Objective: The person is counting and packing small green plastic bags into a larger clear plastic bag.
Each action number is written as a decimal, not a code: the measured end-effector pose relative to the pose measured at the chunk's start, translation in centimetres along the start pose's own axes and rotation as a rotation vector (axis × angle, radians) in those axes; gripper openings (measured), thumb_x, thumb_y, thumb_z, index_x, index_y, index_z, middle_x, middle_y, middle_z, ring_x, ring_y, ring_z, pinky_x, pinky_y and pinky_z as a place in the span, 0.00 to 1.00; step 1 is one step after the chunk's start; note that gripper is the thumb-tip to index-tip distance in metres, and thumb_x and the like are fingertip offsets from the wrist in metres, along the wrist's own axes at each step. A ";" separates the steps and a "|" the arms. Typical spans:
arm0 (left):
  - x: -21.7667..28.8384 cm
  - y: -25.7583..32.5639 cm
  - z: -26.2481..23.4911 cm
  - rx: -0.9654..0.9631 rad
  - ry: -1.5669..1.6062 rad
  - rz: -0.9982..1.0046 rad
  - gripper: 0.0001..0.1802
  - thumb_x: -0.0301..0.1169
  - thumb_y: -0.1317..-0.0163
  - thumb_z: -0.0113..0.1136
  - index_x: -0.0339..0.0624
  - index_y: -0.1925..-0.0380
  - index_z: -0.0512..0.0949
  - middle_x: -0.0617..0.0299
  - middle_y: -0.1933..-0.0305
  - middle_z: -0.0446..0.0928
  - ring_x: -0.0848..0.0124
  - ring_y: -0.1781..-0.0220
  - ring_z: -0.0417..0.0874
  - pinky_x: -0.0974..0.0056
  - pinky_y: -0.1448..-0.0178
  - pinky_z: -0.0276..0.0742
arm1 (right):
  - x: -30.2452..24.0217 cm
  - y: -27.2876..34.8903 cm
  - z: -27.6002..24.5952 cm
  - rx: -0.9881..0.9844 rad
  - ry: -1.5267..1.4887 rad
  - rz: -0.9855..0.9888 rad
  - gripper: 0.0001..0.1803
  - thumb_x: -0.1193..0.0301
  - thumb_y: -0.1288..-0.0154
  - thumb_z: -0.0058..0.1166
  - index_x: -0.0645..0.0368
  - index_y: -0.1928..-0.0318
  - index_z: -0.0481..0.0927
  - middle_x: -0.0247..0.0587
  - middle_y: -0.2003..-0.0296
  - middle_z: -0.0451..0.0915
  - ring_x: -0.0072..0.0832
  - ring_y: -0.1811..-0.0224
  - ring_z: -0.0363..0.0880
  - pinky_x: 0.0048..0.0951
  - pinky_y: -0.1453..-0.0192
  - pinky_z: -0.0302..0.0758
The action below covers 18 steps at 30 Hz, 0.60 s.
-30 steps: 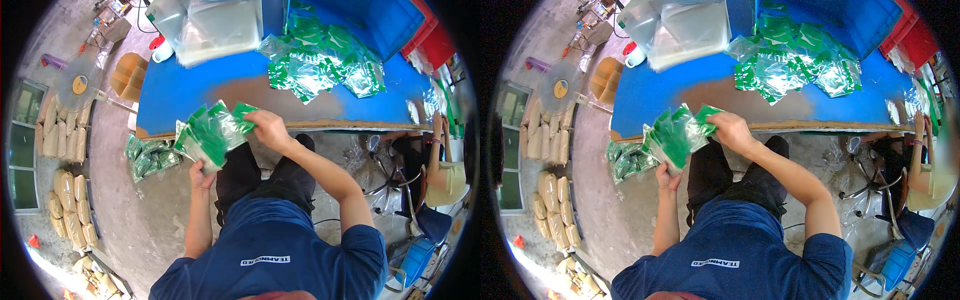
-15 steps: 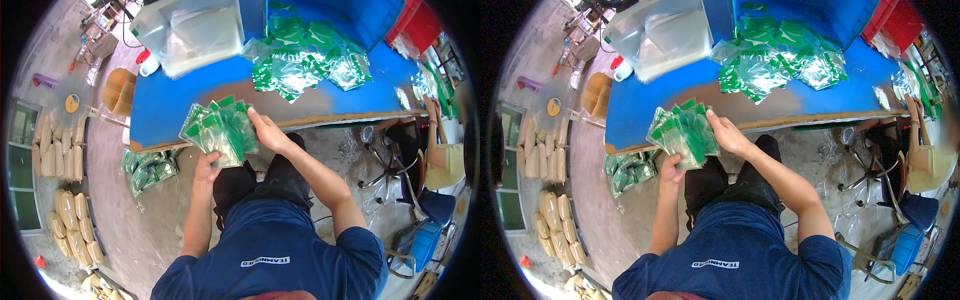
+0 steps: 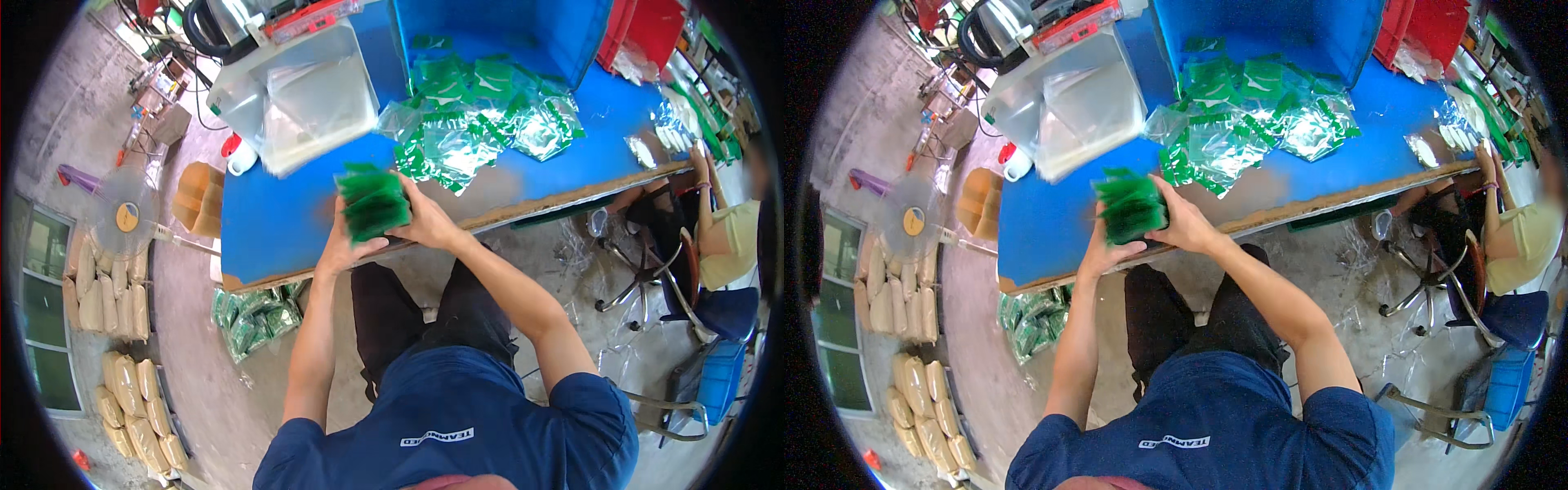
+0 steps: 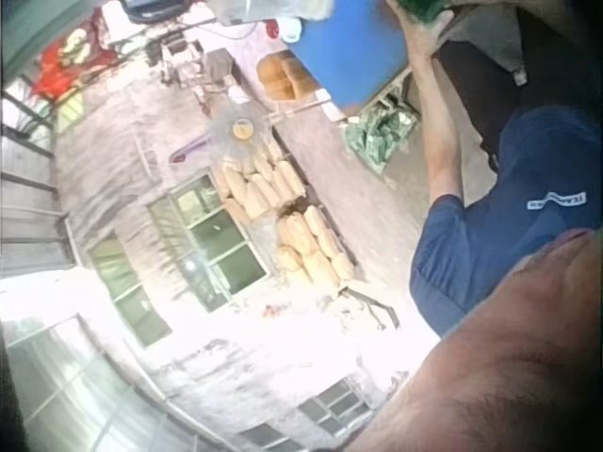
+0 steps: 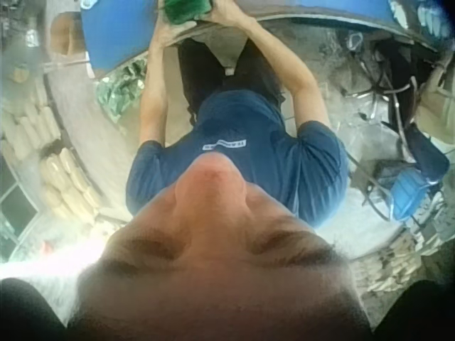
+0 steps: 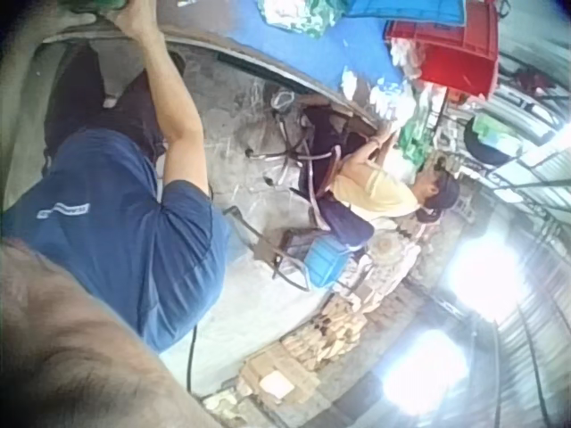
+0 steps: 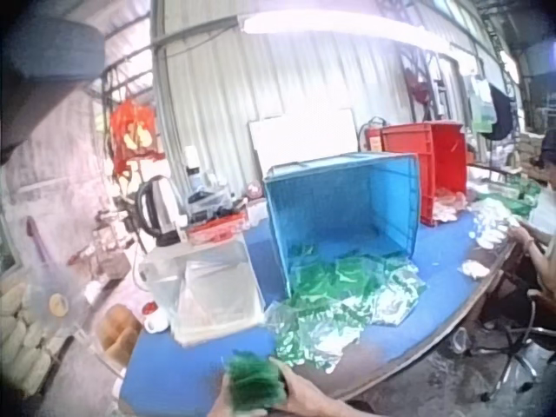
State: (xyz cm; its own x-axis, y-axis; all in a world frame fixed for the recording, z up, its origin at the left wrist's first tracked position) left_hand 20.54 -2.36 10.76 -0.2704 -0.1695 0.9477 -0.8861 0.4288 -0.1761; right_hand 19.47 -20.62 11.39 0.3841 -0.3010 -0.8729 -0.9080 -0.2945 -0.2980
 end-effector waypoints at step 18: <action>-1.9 -0.6 -0.2 0.048 -0.037 -0.062 0.42 0.30 0.58 0.84 0.34 0.41 0.74 0.57 0.44 0.81 0.65 0.45 0.81 0.58 0.37 0.76 | 1.2 -1.2 0.1 0.022 -0.022 0.002 0.49 0.59 0.55 0.77 0.61 0.40 0.58 0.64 0.50 0.77 0.59 0.41 0.75 0.49 0.41 0.73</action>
State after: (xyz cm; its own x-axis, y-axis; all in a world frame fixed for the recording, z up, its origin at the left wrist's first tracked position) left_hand 21.67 -2.09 9.17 -0.2276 -0.2274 0.9468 -0.9184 0.3732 -0.1312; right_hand 21.01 -20.57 10.66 0.3787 -0.2810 -0.8818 -0.9123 -0.2738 -0.3045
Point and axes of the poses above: each hand's wrist, its own y-axis away from the middle knuckle, its own z-axis out of the palm, x = y × z, the point moved 6 cm from there along -y, towards the middle knuckle
